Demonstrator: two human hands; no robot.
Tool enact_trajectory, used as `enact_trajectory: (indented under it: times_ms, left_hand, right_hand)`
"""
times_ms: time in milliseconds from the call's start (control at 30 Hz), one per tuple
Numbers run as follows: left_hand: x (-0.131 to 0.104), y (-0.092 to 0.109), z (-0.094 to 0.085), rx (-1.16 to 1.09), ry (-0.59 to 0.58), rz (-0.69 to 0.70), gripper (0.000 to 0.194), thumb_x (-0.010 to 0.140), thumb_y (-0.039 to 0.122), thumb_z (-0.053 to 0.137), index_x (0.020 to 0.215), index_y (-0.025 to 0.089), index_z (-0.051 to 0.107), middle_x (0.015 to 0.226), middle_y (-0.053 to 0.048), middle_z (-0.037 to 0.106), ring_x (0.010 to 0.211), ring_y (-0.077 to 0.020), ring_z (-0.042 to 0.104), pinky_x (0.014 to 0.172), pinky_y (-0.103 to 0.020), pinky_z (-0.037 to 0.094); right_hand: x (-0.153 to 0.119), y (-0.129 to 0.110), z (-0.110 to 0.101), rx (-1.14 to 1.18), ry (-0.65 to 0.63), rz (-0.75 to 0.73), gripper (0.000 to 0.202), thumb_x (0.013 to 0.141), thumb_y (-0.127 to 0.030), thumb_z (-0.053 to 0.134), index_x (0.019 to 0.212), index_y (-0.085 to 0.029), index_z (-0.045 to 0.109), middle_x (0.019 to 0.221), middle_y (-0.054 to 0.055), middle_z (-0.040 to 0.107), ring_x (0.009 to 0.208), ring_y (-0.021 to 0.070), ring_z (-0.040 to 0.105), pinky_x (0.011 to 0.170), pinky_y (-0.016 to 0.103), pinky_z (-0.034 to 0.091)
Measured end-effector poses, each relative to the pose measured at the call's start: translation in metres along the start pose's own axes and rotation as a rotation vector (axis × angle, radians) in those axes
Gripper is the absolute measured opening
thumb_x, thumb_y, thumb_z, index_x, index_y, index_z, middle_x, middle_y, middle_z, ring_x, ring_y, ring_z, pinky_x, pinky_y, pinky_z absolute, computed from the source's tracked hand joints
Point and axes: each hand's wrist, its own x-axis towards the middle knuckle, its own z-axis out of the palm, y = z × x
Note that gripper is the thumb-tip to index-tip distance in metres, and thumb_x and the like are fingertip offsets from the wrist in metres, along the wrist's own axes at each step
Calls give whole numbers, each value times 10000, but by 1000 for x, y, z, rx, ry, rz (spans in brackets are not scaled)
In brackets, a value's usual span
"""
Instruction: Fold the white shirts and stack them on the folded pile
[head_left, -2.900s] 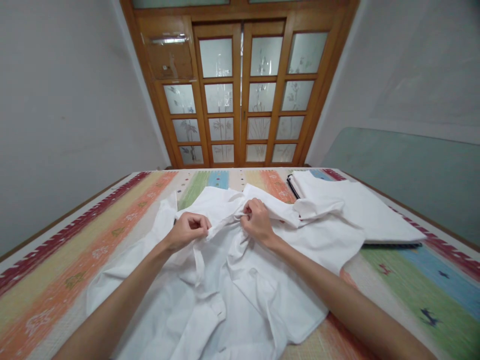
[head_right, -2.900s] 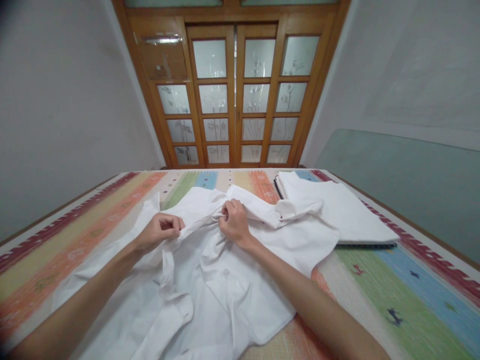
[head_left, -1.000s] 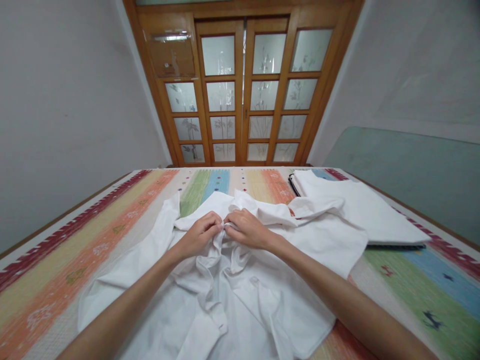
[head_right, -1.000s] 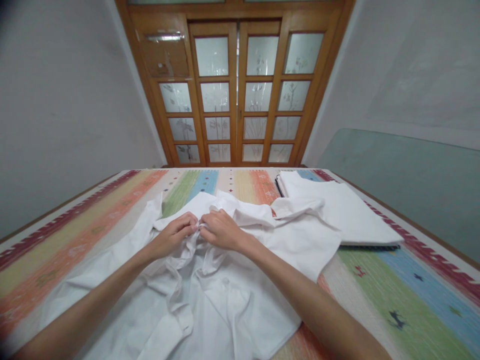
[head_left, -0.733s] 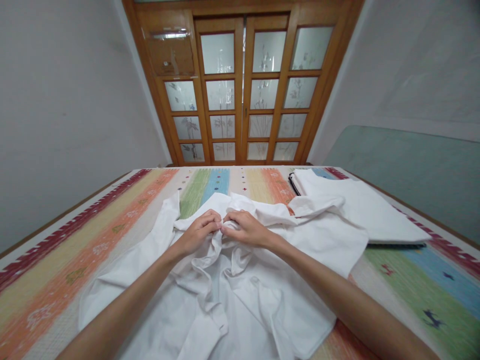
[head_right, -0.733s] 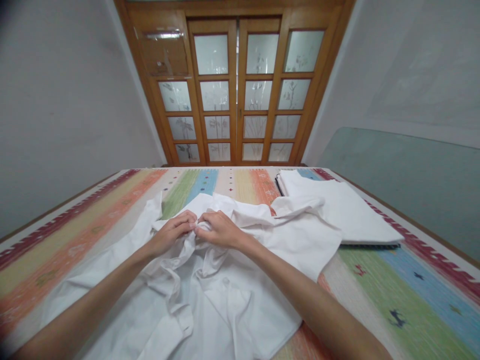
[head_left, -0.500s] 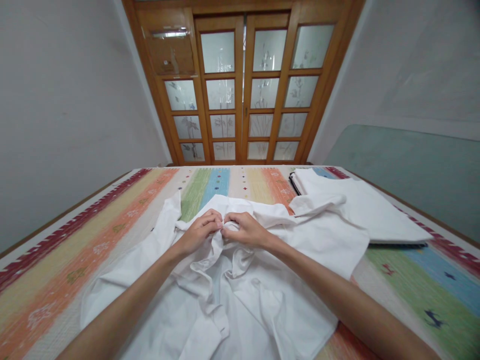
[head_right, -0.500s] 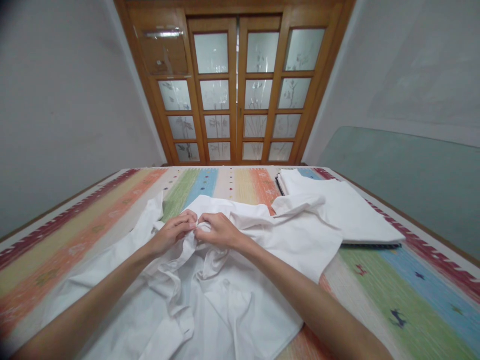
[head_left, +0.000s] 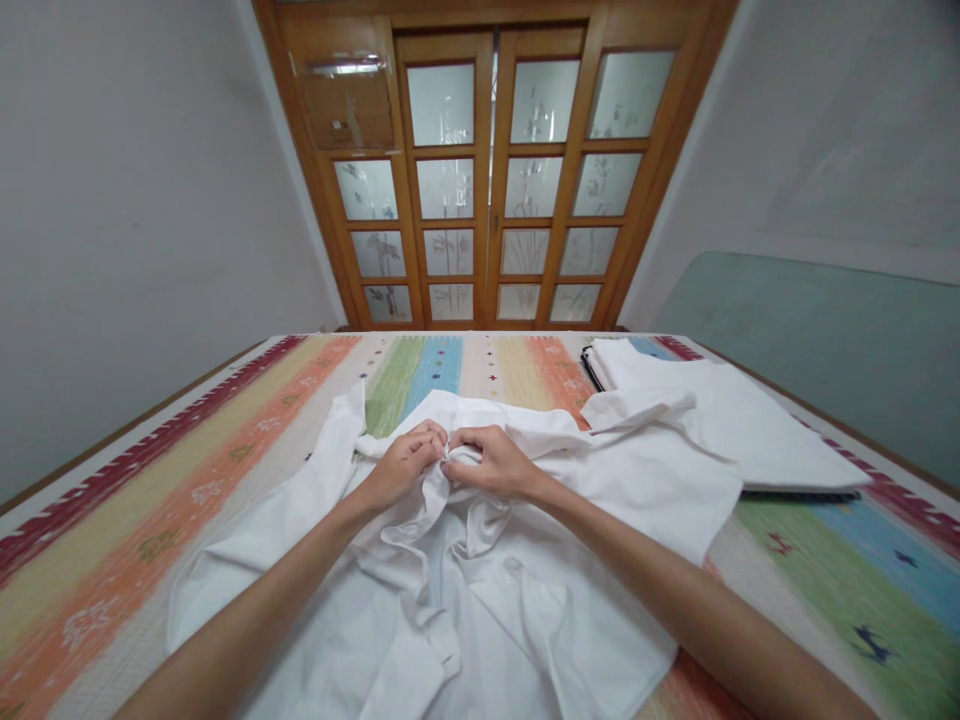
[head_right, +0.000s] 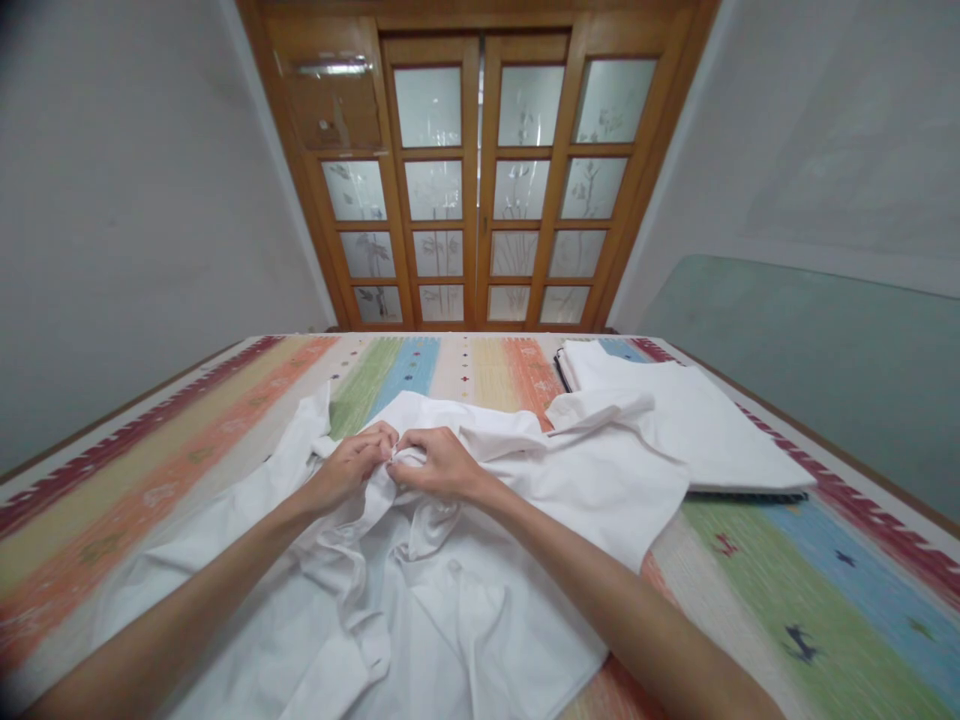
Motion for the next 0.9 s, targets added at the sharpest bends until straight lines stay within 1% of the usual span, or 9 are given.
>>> enact_trajectory:
  times_ms: [167, 333, 600, 733, 900]
  left_hand:
    - [0, -3, 0, 6, 24, 9, 252, 765, 315, 497, 567, 160, 512, 797, -28, 510, 710, -138, 459, 638, -247, 378]
    - [1, -1, 0, 16, 36, 31, 259, 765, 301, 494, 549, 159, 515, 787, -28, 519, 705, -136, 469, 669, -253, 390]
    - [2, -6, 0, 69, 84, 43, 234, 749, 292, 478, 551, 170, 503, 787, -36, 546, 731, -149, 489, 720, -261, 405]
    - [3, -8, 0, 48, 106, 47, 242, 739, 286, 485, 529, 169, 512, 770, -36, 544, 722, -148, 490, 722, -263, 402]
    - [3, -8, 2, 3, 138, 40, 227, 707, 271, 504, 506, 167, 521, 766, -36, 552, 708, -142, 482, 694, -253, 400]
  right_hand:
    - [0, -2, -1, -30, 18, -13, 145, 719, -262, 615, 722, -127, 669, 608, -35, 550, 576, 95, 459, 566, 190, 343]
    - [1, -2, 1, -57, 33, -55, 120, 721, -236, 615, 730, -130, 670, 625, -27, 577, 583, 99, 480, 580, 194, 351]
    - [1, -1, 1, -65, 30, -113, 95, 750, -210, 588, 704, -141, 633, 634, -32, 554, 592, 97, 465, 591, 202, 330]
    - [2, 1, 1, -14, 29, -101, 86, 748, -212, 588, 732, -145, 640, 644, -33, 563, 598, 99, 468, 595, 204, 335]
    - [1, 6, 3, 89, 23, -43, 93, 733, -226, 600, 755, -149, 647, 668, -33, 579, 611, 103, 481, 595, 204, 350]
